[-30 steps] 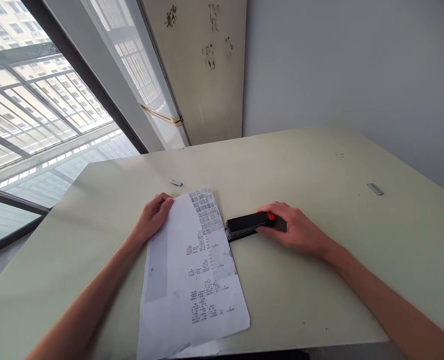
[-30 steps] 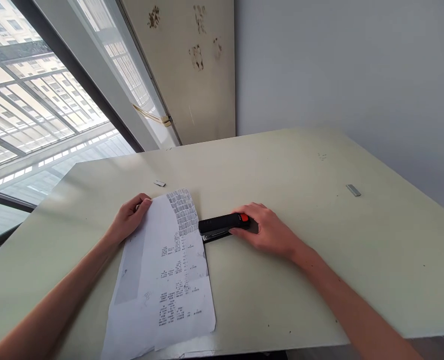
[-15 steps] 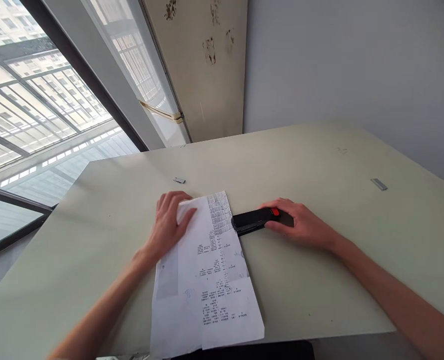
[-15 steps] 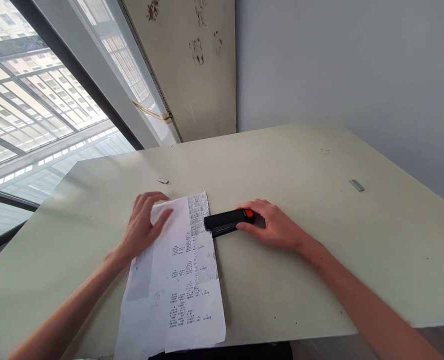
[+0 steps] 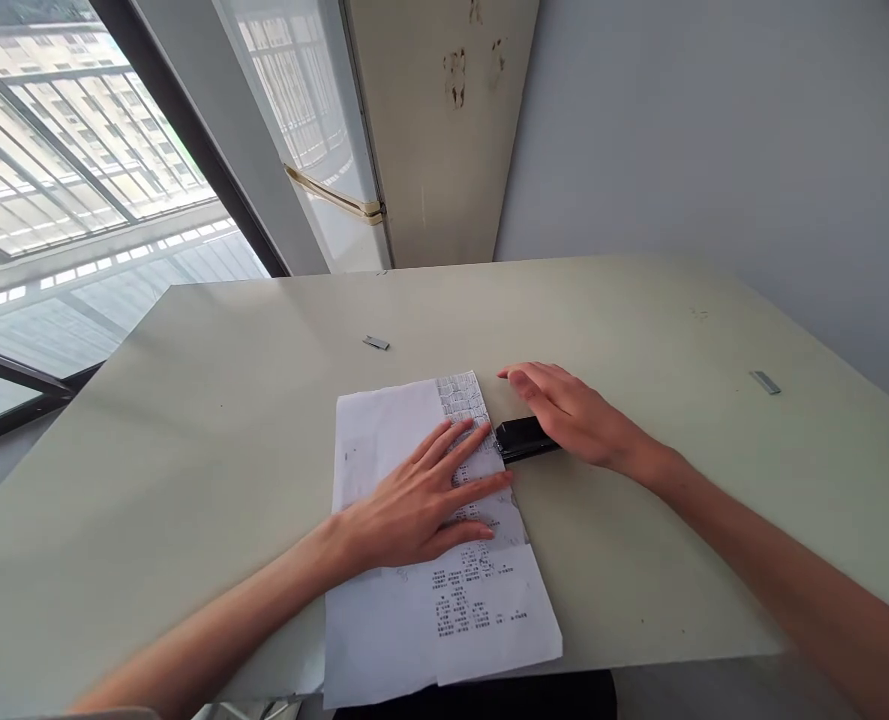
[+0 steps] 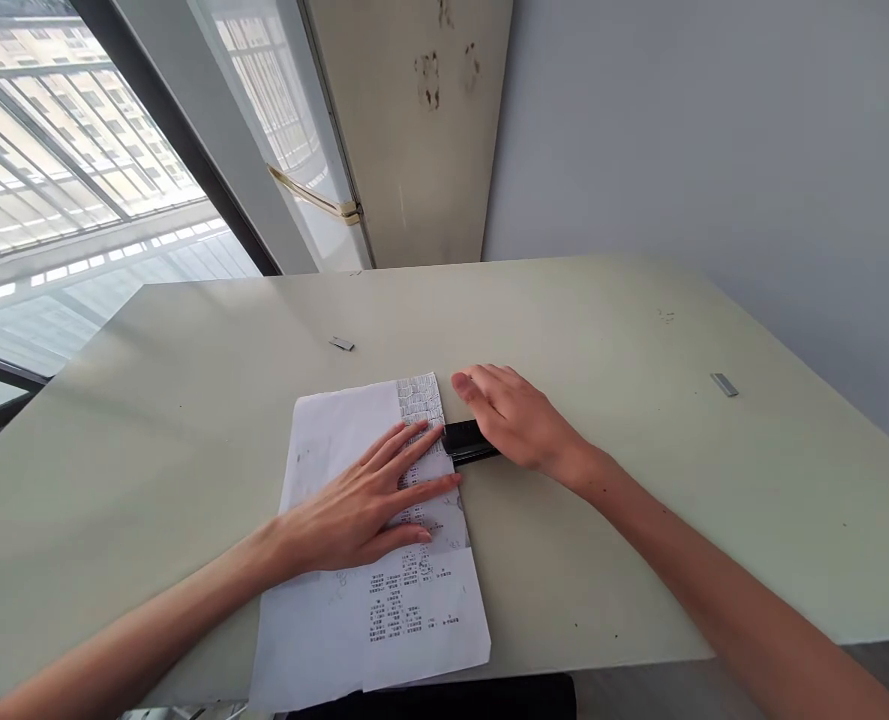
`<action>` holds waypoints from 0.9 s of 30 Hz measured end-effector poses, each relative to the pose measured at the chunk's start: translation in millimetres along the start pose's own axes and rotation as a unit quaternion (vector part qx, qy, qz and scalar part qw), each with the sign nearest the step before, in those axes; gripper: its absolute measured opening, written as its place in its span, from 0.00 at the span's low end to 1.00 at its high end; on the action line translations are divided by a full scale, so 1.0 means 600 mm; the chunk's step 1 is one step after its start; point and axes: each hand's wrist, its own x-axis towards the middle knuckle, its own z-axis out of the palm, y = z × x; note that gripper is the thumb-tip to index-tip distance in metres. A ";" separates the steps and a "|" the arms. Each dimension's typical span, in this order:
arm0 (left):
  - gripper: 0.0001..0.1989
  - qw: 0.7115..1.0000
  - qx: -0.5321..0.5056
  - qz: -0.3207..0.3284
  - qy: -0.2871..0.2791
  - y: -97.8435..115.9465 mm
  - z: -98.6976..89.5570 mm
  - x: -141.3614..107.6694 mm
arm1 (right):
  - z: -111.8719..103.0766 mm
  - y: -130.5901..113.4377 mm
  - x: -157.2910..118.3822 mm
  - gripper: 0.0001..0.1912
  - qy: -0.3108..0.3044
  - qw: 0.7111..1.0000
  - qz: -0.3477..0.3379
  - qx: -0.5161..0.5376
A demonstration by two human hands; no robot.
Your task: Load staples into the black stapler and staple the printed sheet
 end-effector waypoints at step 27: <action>0.25 0.996 -0.062 -0.034 0.050 0.003 0.021 -0.005 | 0.042 -0.048 0.002 0.35 -0.069 0.967 0.020 -0.245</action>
